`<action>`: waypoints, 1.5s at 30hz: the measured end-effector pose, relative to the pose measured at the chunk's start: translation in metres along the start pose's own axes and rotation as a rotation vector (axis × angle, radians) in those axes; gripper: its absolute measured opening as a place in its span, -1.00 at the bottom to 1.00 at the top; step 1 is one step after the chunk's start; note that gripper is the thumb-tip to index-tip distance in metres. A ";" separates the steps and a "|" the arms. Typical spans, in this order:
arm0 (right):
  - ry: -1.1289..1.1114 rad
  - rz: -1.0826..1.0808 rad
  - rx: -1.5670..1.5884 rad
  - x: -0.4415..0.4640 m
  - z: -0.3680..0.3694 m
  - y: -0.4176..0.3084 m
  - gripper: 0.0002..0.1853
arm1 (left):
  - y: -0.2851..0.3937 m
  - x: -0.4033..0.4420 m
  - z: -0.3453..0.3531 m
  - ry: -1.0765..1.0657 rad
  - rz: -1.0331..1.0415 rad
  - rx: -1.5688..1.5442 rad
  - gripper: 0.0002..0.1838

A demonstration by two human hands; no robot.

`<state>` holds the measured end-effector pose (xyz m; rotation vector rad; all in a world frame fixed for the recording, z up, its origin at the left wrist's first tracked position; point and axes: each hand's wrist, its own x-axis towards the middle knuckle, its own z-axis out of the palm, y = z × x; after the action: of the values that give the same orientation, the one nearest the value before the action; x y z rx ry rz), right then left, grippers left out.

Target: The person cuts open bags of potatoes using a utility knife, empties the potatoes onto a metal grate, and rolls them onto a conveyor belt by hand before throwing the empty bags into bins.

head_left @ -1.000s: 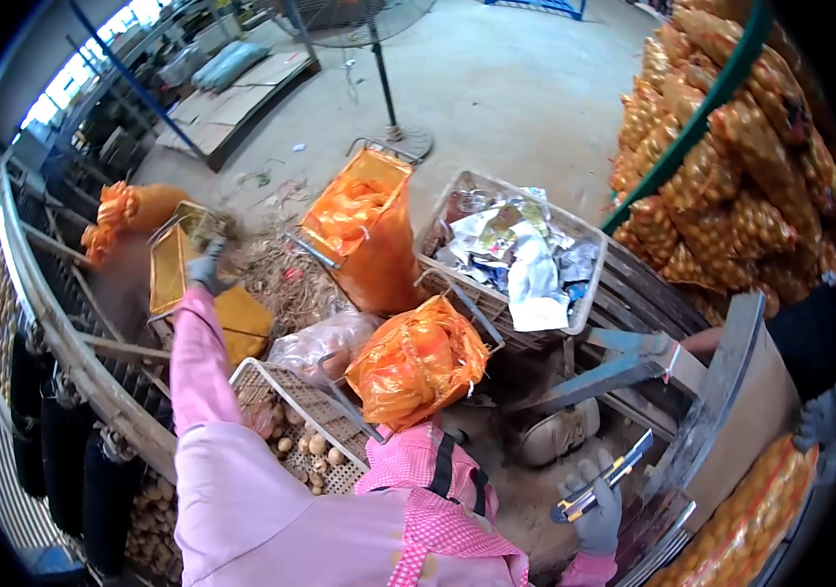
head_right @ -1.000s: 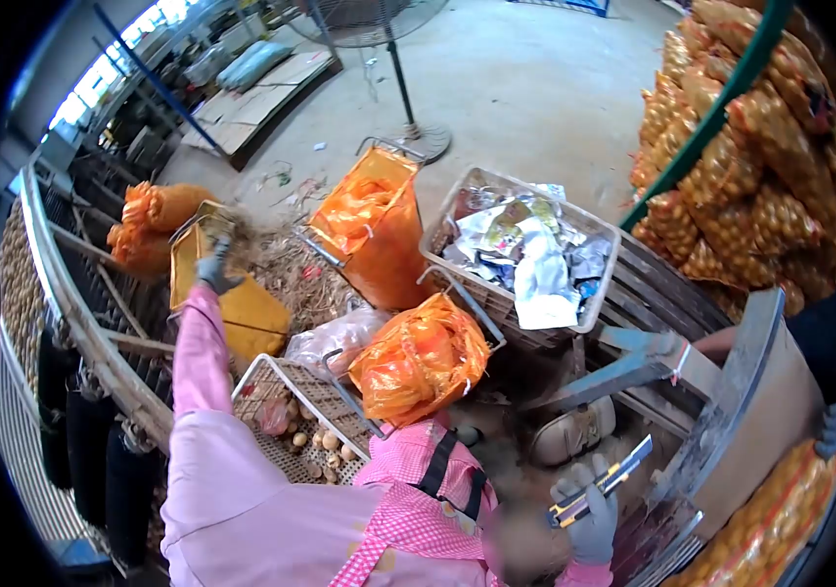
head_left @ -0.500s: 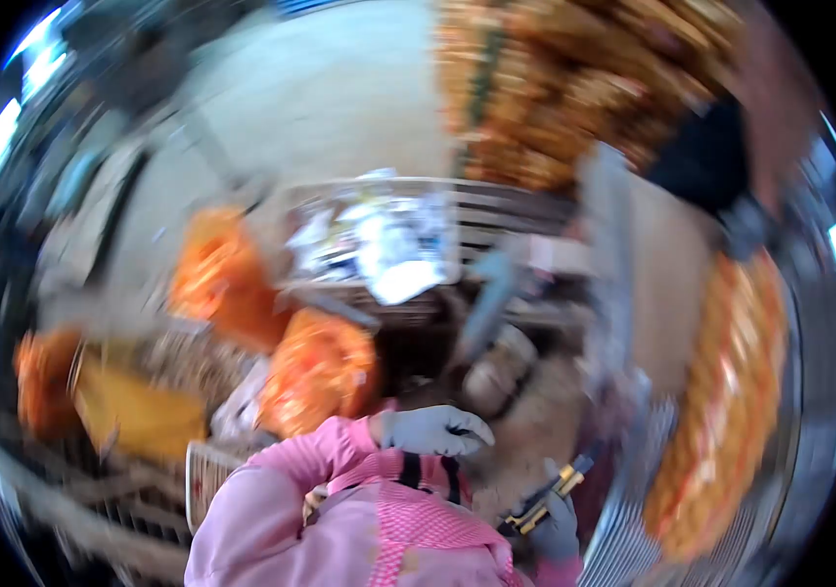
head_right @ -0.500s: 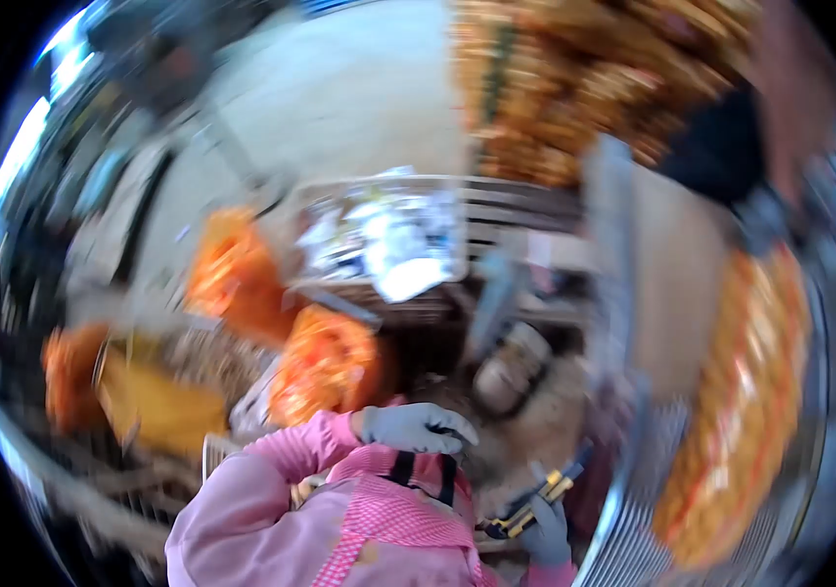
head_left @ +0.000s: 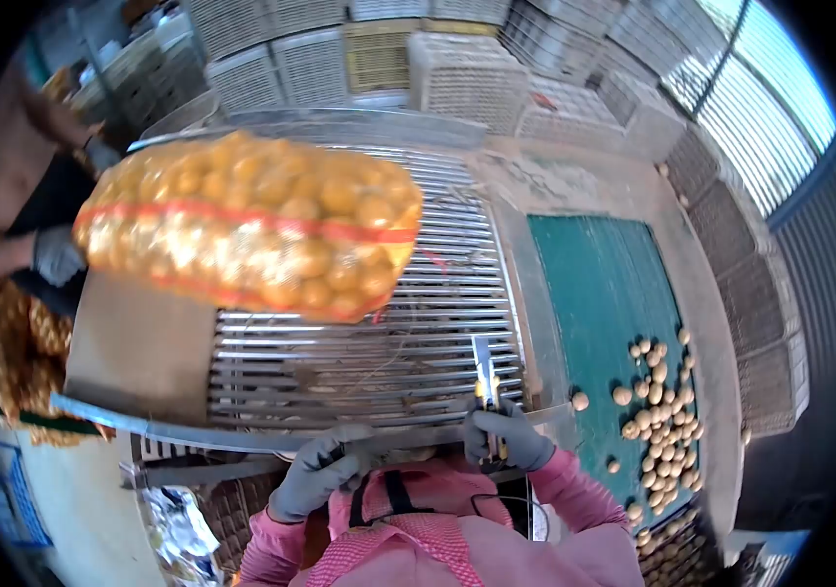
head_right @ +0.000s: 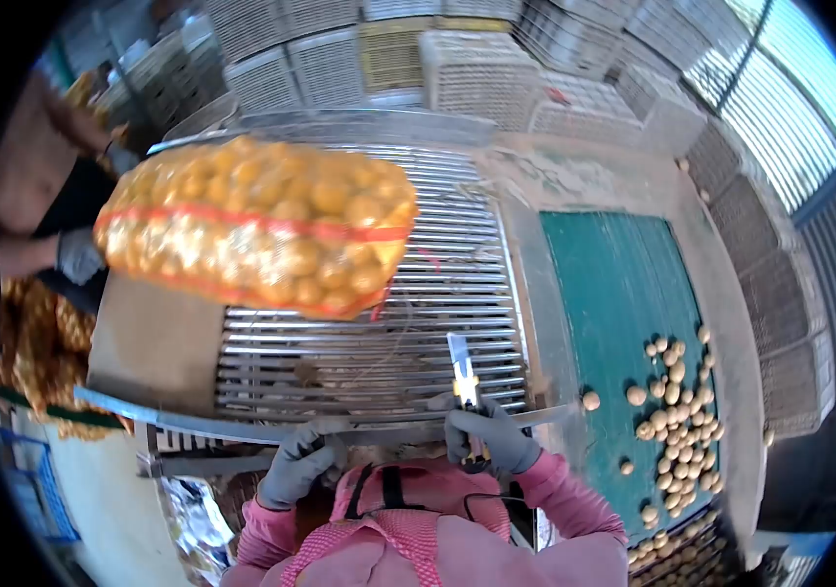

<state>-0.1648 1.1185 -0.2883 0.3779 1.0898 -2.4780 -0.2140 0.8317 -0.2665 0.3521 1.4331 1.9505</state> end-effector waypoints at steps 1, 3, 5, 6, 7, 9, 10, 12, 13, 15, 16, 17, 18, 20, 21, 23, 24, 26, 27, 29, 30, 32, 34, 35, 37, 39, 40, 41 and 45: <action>0.036 -0.014 0.061 -0.004 -0.016 -0.010 -0.87 | -0.001 0.019 0.008 -0.012 0.050 0.004 -0.54; 0.053 -0.073 0.063 0.000 -0.047 -0.029 -0.61 | -0.002 0.062 0.018 0.084 -0.091 0.077 -0.45; 0.059 -0.047 0.064 0.011 -0.077 -0.046 -0.67 | 0.001 0.110 0.037 0.251 -0.171 -0.040 -0.36; 0.058 -0.032 0.084 0.018 -0.092 -0.051 -0.67 | 0.008 0.133 0.051 0.164 -0.193 0.064 -0.40; 0.070 -0.044 0.083 0.025 -0.102 -0.053 -0.71 | 0.005 0.155 0.048 0.177 -0.212 0.066 -0.40; 0.069 -0.038 0.086 0.036 -0.118 -0.068 -0.75 | -0.017 0.203 0.033 0.335 -0.366 -0.425 -0.36; 0.079 -0.006 0.070 0.039 -0.121 -0.080 -0.79 | -0.024 0.225 0.034 0.357 -0.367 -0.425 -0.36; 0.056 0.060 0.006 0.054 -0.142 -0.090 -0.64 | -0.038 0.267 0.035 0.603 -0.186 -0.469 -0.52; 0.044 0.078 0.017 0.060 -0.148 -0.096 -0.64 | -0.050 0.287 0.022 0.626 -0.191 -0.465 -0.52; 0.037 0.115 0.002 0.073 -0.159 -0.110 -0.61 | -0.071 0.320 -0.006 0.694 -0.094 -0.623 -0.48; 0.025 0.126 0.014 0.082 -0.167 -0.111 -0.61 | -0.070 0.332 -0.011 0.606 -0.027 -0.623 -0.56; 0.009 0.150 -0.030 0.092 -0.177 -0.110 -0.62 | -0.075 0.344 -0.018 0.623 -0.030 -0.611 -0.56; -0.006 0.174 -0.072 0.102 -0.185 -0.110 -0.64 | -0.084 0.356 -0.027 0.699 0.034 -0.650 -0.61; -0.047 0.168 -0.036 0.120 -0.194 -0.118 -0.74 | -0.086 0.382 -0.030 0.913 0.064 -0.722 -0.72; -0.077 0.155 -0.013 0.129 -0.198 -0.122 -0.79 | -0.087 0.385 -0.032 0.932 0.058 -0.705 -0.72; -0.067 0.138 -0.068 0.153 -0.207 -0.128 -0.78 | -0.082 0.381 -0.026 0.642 -0.102 -0.494 -0.81; -0.054 0.108 -0.148 0.165 -0.211 -0.133 -0.76 | -0.076 0.378 -0.023 0.594 -0.155 -0.372 -0.88; -0.029 -0.131 -0.542 0.189 -0.208 -0.144 -0.77 | -0.089 0.361 -0.038 0.656 -0.023 0.575 -0.92; 0.005 -0.410 -0.945 0.204 -0.205 -0.150 -0.77 | -0.094 0.351 -0.047 0.565 0.121 1.520 -0.93; -0.139 -0.595 -1.142 0.242 -0.205 -0.162 -0.75 | -0.054 0.342 -0.032 0.349 0.170 2.251 -0.94; -0.273 -0.804 -1.337 0.258 -0.203 -0.165 -0.73 | -0.049 0.340 -0.035 0.128 0.171 2.367 -0.99; -0.374 -0.724 -1.399 0.279 -0.191 -0.179 -0.73 | -0.046 0.342 -0.035 -0.076 0.155 2.403 -0.89; -0.459 -0.691 -1.491 0.297 -0.182 -0.181 -0.74 | -0.029 0.352 -0.020 -0.062 0.168 2.322 -0.89; -0.460 -0.679 -1.483 0.301 -0.177 -0.181 -0.74 | -0.023 0.354 -0.015 -0.046 0.183 2.237 -0.89; -0.487 -0.657 -1.541 0.307 -0.169 -0.185 -0.80 | -0.024 0.351 -0.016 -0.060 0.176 2.244 -0.89; -0.506 -0.666 -1.597 0.312 -0.167 -0.185 -0.80 | -0.027 0.348 -0.018 -0.061 0.177 2.255 -0.88; -0.514 -0.685 -1.654 0.313 -0.164 -0.187 -0.78 | -0.028 0.347 -0.019 -0.064 0.152 2.234 -0.87; -0.522 -0.683 -1.656 0.311 -0.163 -0.191 -0.78 | -0.028 0.346 -0.020 -0.068 0.129 2.213 -0.86; -0.536 -0.743 -1.786 0.301 -0.161 -0.210 -0.81 | -0.024 0.343 -0.016 -0.041 0.191 2.244 -0.85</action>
<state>-0.5148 1.2911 -0.3809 -1.2438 2.7052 -0.8610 -0.4654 1.0505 -0.3539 1.3367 2.8554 -0.4763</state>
